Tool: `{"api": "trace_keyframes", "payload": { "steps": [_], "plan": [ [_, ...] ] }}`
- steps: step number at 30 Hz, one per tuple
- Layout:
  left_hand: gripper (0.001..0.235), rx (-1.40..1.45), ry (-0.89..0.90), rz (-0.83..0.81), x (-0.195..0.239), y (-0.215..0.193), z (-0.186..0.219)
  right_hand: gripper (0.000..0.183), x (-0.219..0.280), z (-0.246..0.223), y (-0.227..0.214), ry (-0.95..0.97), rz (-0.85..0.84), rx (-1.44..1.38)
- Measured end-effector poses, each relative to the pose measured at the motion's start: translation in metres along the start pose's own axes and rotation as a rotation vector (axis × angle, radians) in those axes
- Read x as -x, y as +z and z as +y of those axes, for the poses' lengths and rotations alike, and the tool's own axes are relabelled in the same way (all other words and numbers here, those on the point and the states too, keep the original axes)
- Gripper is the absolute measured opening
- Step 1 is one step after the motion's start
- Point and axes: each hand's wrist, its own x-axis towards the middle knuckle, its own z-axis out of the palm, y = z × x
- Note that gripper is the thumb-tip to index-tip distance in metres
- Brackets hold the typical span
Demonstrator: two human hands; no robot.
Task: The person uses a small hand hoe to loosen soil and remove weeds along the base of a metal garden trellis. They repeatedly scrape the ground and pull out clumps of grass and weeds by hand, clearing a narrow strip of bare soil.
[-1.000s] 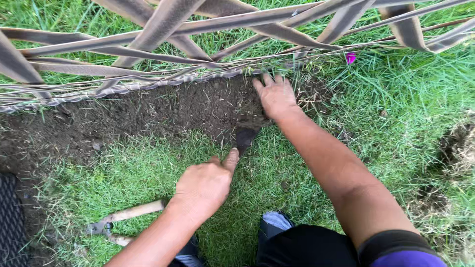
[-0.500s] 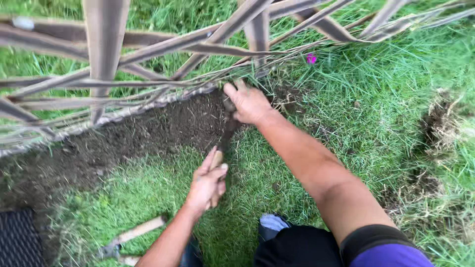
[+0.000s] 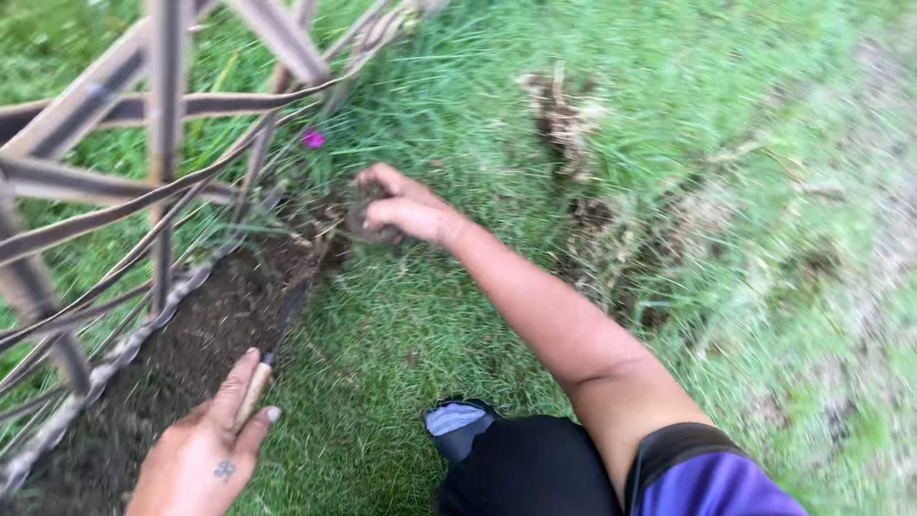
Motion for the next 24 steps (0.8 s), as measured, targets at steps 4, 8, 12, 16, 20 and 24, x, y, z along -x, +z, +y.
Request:
{"api": "trace_keyframes", "payload": {
  "steps": [4,8,12,16,20,24],
  "plan": [
    [0.078,-0.059,0.207,0.051,-0.009,-0.032,0.062,0.054,0.080,-0.010,-0.111,0.214,0.320,0.144],
    [0.075,-0.065,0.220,0.014,-0.009,-0.038,0.091,0.074,0.149,0.001,-0.180,0.702,0.541,1.329],
    [0.067,0.105,0.412,0.143,-0.018,-0.021,0.102,0.043,0.171,0.046,-0.198,0.069,1.026,1.389],
    [0.071,0.067,0.278,0.062,-0.011,-0.008,0.081,0.024,0.124,0.052,-0.167,-0.339,0.956,1.368],
    [0.072,0.070,0.227,0.023,0.013,-0.023,0.067,0.018,0.070,0.027,-0.118,-0.579,0.751,1.308],
    [0.070,0.058,0.173,-0.021,0.015,-0.043,0.074,0.030,0.016,0.008,-0.055,-0.729,0.418,1.254]
  ]
}}
